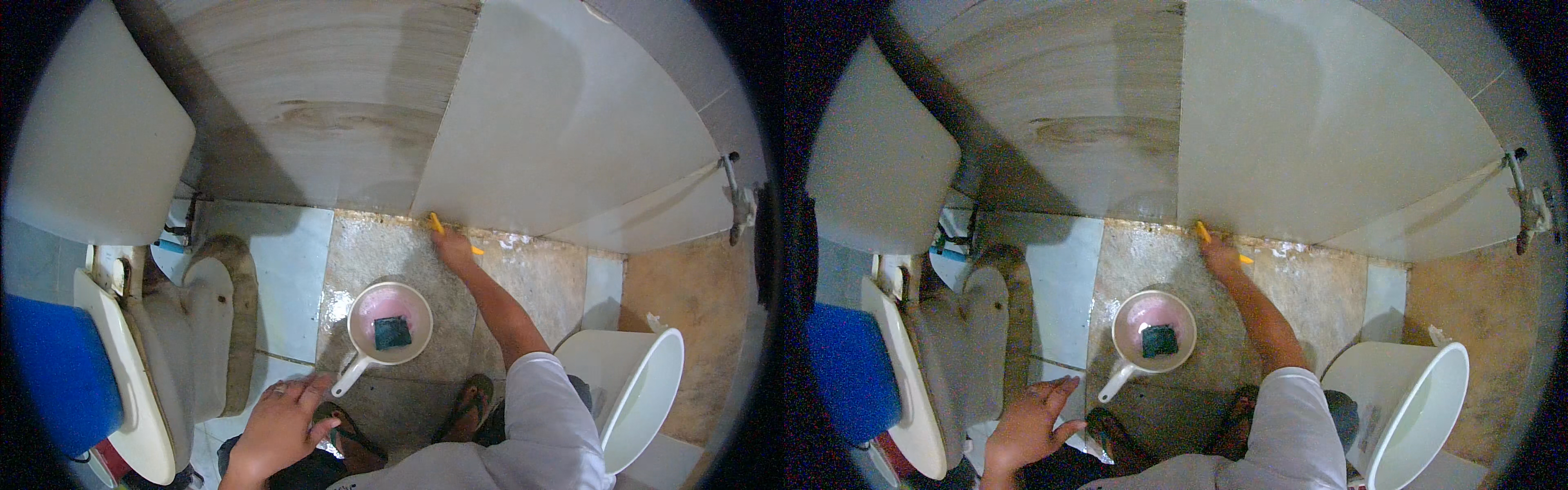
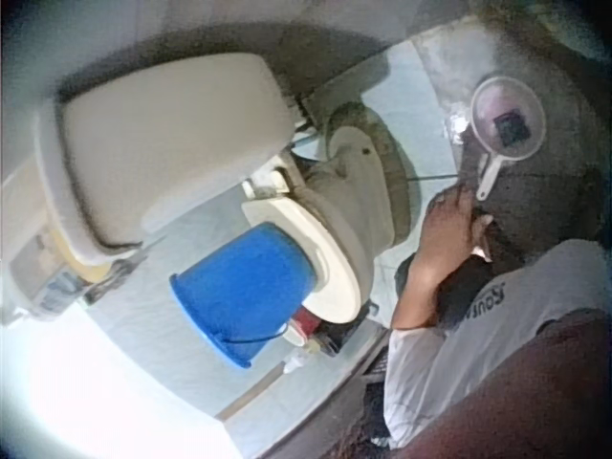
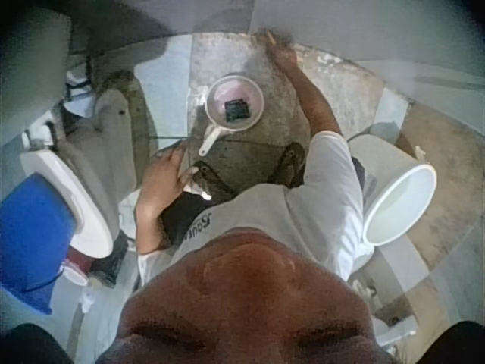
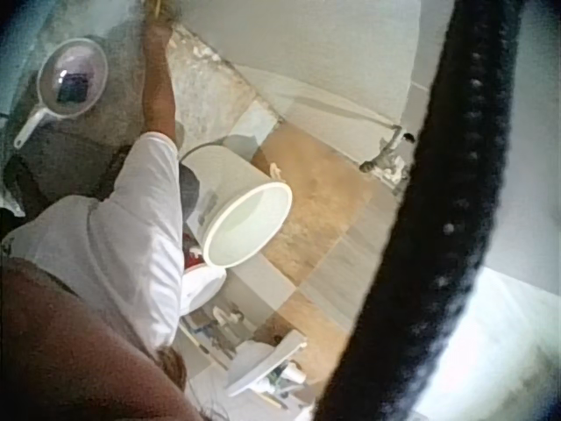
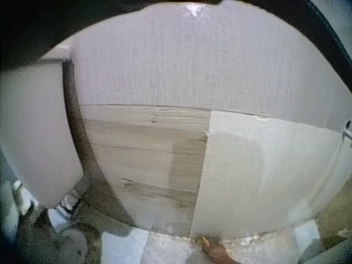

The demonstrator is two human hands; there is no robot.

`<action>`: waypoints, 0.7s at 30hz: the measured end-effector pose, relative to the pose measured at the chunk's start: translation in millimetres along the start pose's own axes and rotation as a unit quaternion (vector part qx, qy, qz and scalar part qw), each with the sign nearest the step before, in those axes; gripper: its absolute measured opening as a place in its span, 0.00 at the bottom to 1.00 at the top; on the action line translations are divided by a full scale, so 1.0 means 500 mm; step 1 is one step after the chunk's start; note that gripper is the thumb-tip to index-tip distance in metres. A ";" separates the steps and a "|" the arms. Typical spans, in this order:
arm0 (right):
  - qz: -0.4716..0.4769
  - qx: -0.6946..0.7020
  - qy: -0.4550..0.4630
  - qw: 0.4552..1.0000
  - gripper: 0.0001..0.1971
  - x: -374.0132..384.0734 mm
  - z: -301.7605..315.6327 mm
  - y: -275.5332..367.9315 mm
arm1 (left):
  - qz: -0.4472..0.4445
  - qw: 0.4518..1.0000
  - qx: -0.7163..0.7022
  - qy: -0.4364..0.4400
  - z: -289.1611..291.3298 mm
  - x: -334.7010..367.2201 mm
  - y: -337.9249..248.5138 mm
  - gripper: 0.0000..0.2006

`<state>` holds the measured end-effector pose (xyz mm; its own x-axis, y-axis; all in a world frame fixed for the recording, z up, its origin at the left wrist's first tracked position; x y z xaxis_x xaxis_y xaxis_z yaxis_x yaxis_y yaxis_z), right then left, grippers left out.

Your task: The person dips a sponge into a bucket of soapy water, scrubs the tiled bathroom walls, and uses a yellow scraper tool on the tiles and around the faucet.

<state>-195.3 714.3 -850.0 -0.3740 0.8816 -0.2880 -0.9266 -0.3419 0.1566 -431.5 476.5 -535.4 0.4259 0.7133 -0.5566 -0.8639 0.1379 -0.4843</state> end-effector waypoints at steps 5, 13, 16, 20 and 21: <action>-0.043 0.088 -0.099 0.990 0.12 0.022 -0.036 -0.025 | -0.046 0.999 0.015 0.024 -0.002 0.009 -0.032 0.29; 0.059 -0.036 -0.106 0.992 0.15 0.028 -0.008 0.030 | -0.037 0.999 -0.001 0.022 -0.003 0.002 -0.019 0.29; -0.022 0.038 -0.086 0.995 0.14 0.025 -0.020 0.000 | -0.039 0.998 -0.037 0.045 -0.013 0.003 -0.011 0.29; 0.026 -0.031 -0.087 0.995 0.15 0.027 -0.020 0.018 | 0.011 0.999 0.036 -0.010 -0.001 -0.001 -0.004 0.28; -0.016 -0.033 -0.082 0.996 0.14 0.033 -0.035 -0.008 | -0.028 0.999 0.013 0.017 -0.003 0.004 -0.025 0.28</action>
<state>-198.5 724.7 -872.0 -0.3383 0.9316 -0.1330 -0.9403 -0.3293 0.0854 -419.4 475.2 -531.2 0.4815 0.6809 -0.5518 -0.8453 0.1945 -0.4976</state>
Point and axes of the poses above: each hand's wrist, its own x-axis towards the middle knuckle, its own z-axis out of the back of the hand, y = z × x, the point moved 8 cm from there along x, towards the middle knuckle, and after that the axes turned 6 degrees about y, right-handed, at the moved point
